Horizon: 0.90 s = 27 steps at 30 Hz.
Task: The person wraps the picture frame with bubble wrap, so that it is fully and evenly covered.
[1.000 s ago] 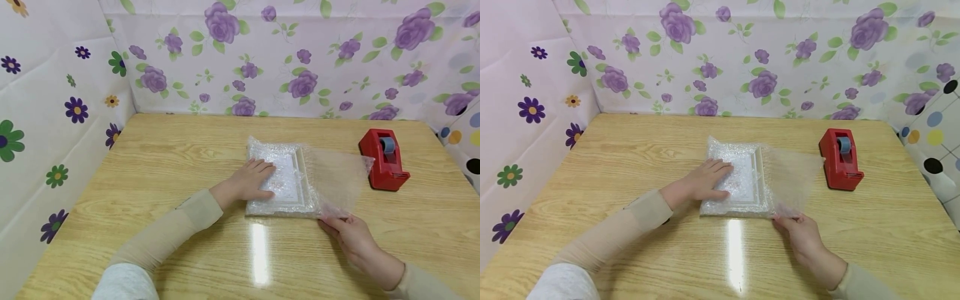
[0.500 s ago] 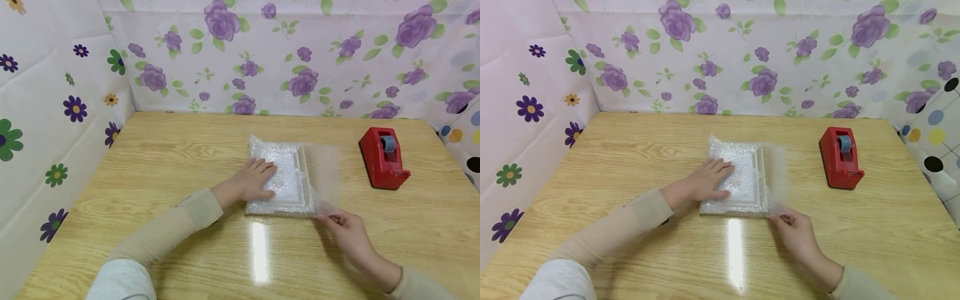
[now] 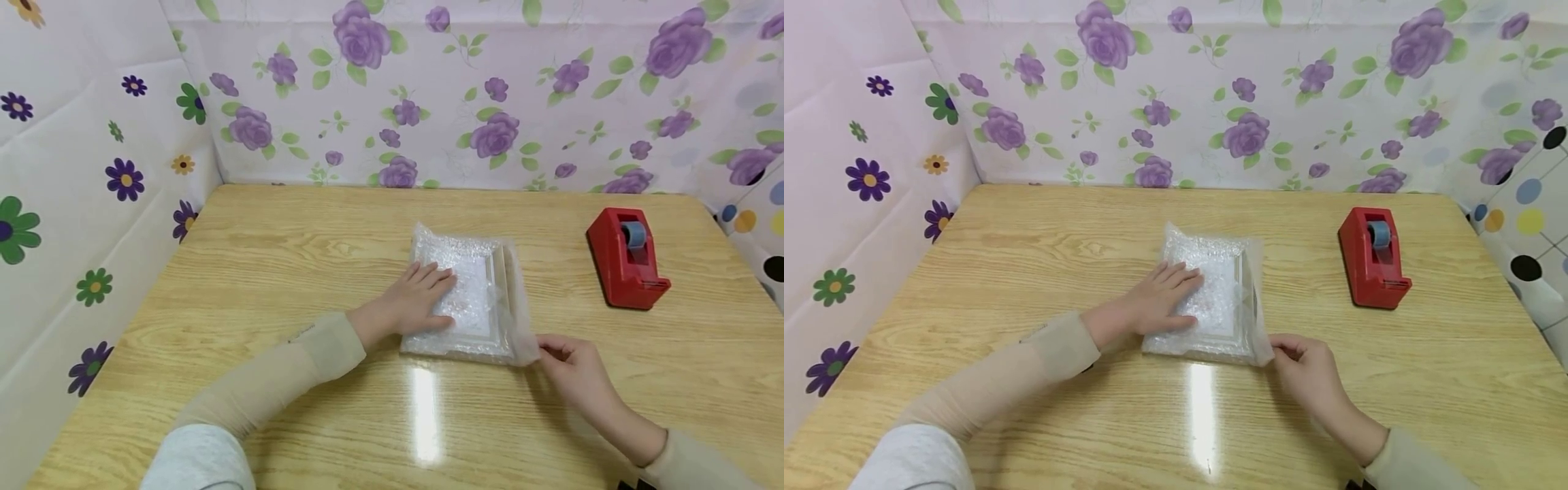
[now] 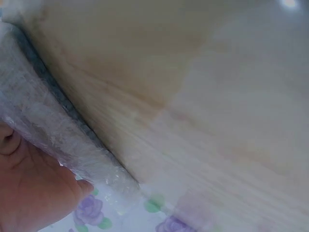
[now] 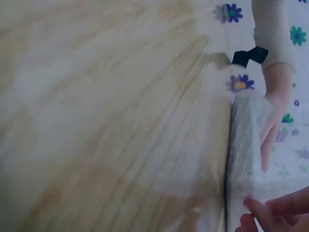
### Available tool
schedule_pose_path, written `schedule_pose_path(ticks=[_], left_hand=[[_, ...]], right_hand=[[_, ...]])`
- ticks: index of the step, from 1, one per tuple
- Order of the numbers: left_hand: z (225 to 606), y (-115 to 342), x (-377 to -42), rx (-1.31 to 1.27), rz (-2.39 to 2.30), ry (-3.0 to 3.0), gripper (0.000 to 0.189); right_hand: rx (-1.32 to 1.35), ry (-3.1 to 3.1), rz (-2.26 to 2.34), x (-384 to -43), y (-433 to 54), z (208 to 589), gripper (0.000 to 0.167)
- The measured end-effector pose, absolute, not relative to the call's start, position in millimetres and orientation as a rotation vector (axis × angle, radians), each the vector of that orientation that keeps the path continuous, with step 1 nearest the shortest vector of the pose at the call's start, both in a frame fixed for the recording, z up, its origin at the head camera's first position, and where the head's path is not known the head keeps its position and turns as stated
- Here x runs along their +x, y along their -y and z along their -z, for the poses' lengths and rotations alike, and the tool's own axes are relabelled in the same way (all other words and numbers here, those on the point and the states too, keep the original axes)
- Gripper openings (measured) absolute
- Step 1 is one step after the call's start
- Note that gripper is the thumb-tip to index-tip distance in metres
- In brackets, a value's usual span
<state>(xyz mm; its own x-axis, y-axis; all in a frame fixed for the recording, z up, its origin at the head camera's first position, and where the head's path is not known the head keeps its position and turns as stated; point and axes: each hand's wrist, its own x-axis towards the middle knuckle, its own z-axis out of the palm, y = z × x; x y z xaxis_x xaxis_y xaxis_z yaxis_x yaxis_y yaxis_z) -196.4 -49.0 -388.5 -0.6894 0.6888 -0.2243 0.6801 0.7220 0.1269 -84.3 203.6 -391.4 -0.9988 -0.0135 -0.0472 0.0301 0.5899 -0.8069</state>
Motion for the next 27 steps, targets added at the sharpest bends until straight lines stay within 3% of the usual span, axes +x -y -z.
schedule_pose_path(ticks=[5, 17, 27], left_hand=[[388, 48, -191, 1.083, -0.066, -2.663, 0.074], [390, 49, -195, 1.026, -0.207, -2.695, 0.074], [393, 51, -196, 0.955, -0.363, -2.68, 0.075]], right_hand=[[0.005, -2.761, 1.438, -92, -208, 398, 0.014], [-0.314, -2.799, 1.426, -114, -216, 402, 0.017], [-0.62, -2.521, 1.422, -138, -231, 402, 0.065]])
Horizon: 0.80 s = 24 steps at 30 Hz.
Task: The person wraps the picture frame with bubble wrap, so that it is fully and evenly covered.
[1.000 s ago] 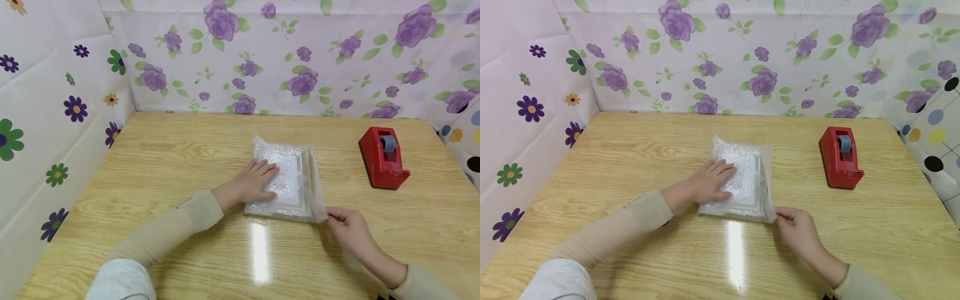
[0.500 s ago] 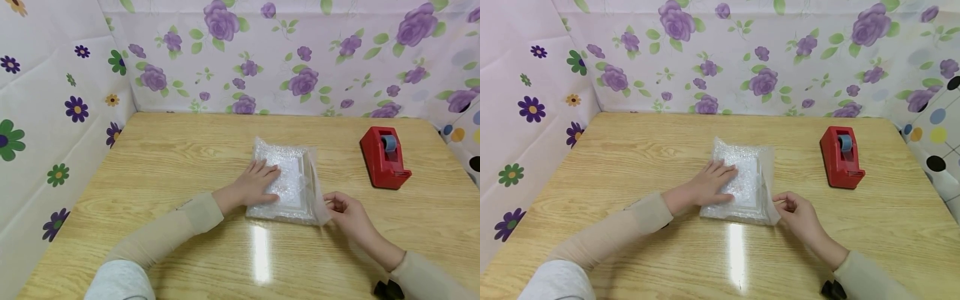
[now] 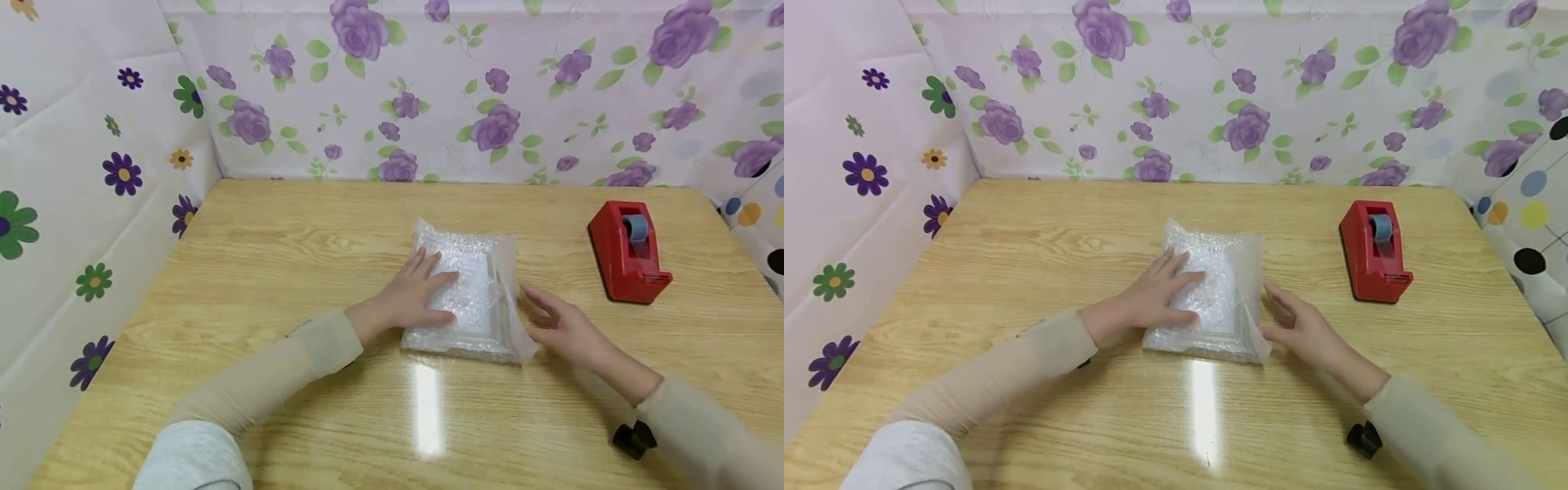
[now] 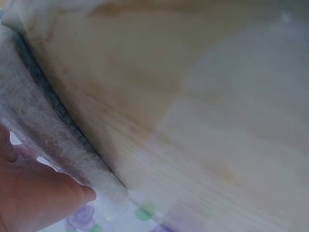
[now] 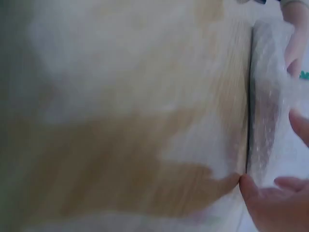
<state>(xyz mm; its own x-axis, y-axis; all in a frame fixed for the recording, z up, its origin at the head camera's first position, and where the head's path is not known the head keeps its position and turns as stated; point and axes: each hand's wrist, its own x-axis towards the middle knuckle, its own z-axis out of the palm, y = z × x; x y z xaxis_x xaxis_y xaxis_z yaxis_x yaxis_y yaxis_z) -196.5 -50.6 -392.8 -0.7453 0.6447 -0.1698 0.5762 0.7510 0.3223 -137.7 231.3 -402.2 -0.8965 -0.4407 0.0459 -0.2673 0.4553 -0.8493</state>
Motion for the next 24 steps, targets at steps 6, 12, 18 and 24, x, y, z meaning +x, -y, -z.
schedule_pose_path(ticks=[6, 12, 18, 24], left_hand=[[394, 49, -199, 0.971, -0.352, -2.701, 0.089], [394, 49, -200, 0.883, -0.454, -2.689, 0.104], [394, 49, -202, 0.801, -0.592, -2.677, 0.108], [395, 48, -202, 0.76, -0.664, -2.671, 0.11]], right_hand=[[-0.802, -2.433, 1.344, -147, -237, 402, 0.068], [-0.883, -2.506, 1.149, -151, -238, 394, 0.067], [-0.965, -2.646, 0.891, -161, -233, 379, 0.064], [-1.085, -2.685, 0.736, -174, -226, 373, 0.058]])
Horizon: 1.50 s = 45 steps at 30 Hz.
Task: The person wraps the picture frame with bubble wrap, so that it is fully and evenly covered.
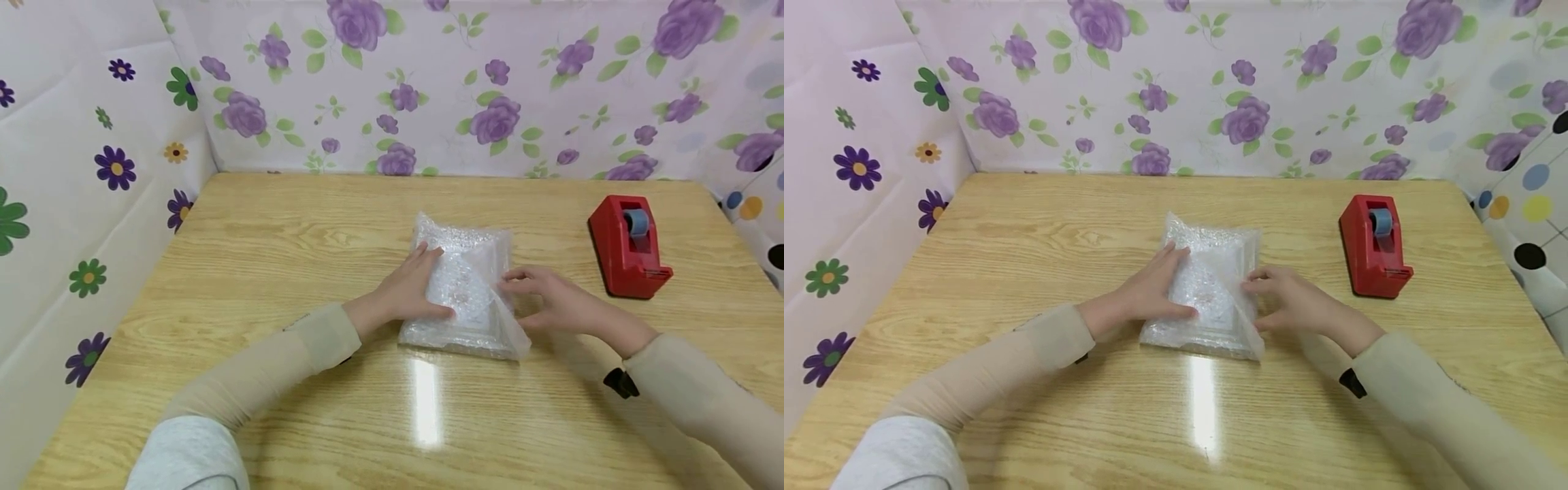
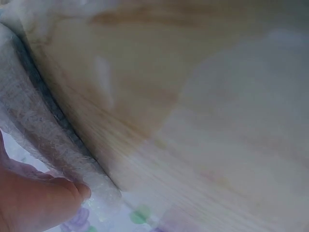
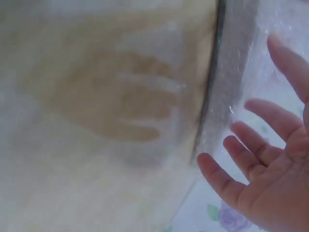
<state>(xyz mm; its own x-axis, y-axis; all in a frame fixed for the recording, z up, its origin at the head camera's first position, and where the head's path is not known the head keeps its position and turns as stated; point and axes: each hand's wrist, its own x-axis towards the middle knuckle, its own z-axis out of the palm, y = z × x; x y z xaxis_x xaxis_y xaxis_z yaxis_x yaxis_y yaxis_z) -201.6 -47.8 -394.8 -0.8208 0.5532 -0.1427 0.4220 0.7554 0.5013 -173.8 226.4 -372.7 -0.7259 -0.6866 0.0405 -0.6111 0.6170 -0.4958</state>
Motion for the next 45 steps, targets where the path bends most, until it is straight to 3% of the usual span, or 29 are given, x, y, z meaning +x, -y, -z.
schedule_pose_path(ticks=[8, 19, 21, 25, 27, 33, 45], left_hand=[[392, 46, -201, 0.748, -0.672, -2.672, 0.11], [391, 46, -204, 0.71, -0.841, -2.586, 0.111], [390, 48, -206, 0.704, -0.892, -2.535, 0.102], [383, 53, -212, 0.719, -0.991, -2.4, 0.054], [379, 56, -215, 0.706, -1.027, -2.327, 0.042], [374, 58, -221, 0.679, -1.004, -2.256, 0.059], [377, 55, -215, 0.626, -1.105, -2.326, 0.042]], right_hand=[[-1.188, -2.636, 0.718, -181, -228, 374, 0.052], [-1.186, -2.616, 0.585, -180, -226, 375, 0.057], [-1.155, -2.608, 0.567, -179, -225, 374, 0.058], [-1.107, -2.603, 0.528, -175, -224, 373, 0.058], [-1.084, -2.606, 0.508, -173, -223, 372, 0.058], [-1.069, -2.644, 0.456, -171, -223, 369, 0.055], [-1.075, -2.68, 0.411, -171, -218, 369, 0.055]])
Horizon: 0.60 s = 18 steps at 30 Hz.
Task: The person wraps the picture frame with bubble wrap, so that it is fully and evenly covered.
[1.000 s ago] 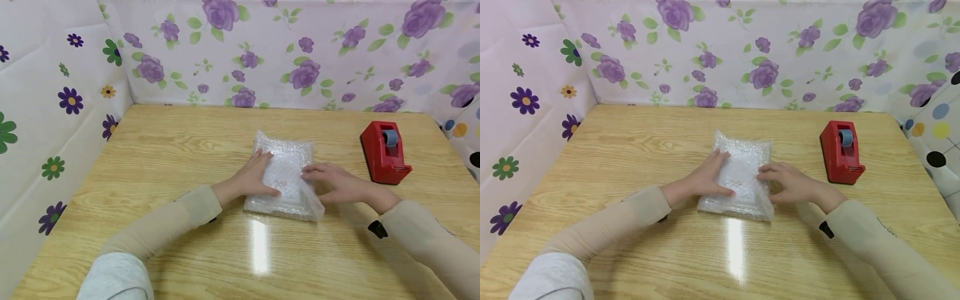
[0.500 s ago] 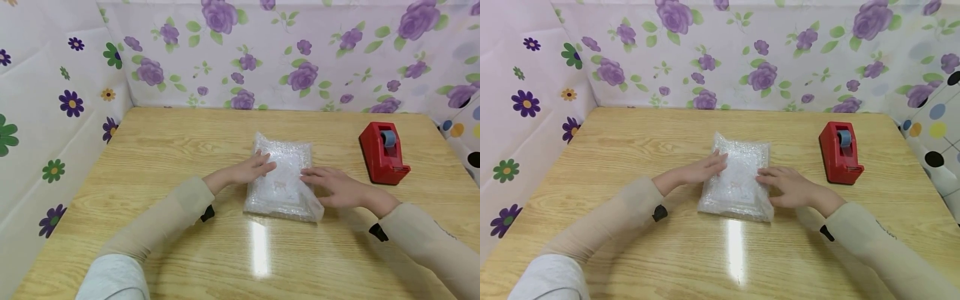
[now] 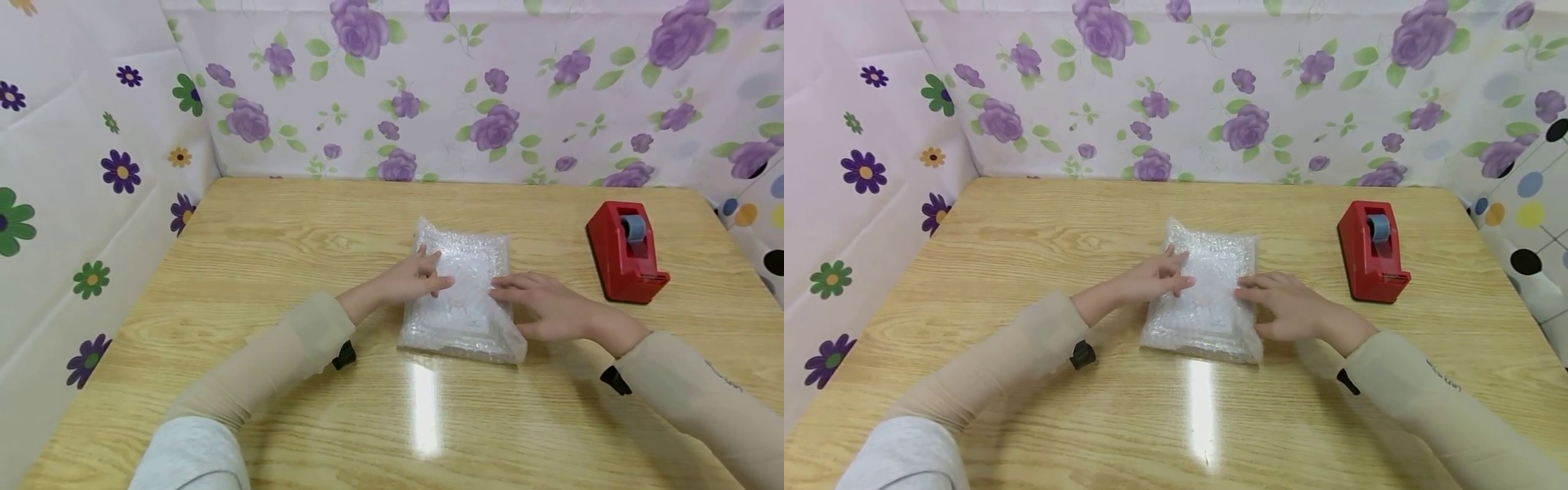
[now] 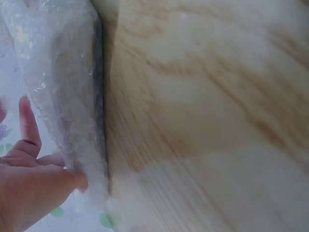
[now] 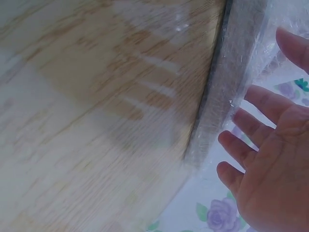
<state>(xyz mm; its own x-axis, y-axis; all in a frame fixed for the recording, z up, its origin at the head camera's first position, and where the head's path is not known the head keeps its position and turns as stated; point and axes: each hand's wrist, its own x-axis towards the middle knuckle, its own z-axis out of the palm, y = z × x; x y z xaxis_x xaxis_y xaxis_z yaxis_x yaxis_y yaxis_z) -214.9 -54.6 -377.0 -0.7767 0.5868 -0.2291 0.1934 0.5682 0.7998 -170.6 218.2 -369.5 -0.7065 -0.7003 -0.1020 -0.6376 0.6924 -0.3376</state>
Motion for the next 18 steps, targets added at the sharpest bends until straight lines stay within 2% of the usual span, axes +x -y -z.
schedule_pose_path(ticks=[18], left_hand=[[379.3, 54.2, -214.3, 0.521, -1.328, -2.212, 0.031]], right_hand=[[-1.046, -2.64, 0.466, -170.1, -219.3, 366.6, 0.056]])
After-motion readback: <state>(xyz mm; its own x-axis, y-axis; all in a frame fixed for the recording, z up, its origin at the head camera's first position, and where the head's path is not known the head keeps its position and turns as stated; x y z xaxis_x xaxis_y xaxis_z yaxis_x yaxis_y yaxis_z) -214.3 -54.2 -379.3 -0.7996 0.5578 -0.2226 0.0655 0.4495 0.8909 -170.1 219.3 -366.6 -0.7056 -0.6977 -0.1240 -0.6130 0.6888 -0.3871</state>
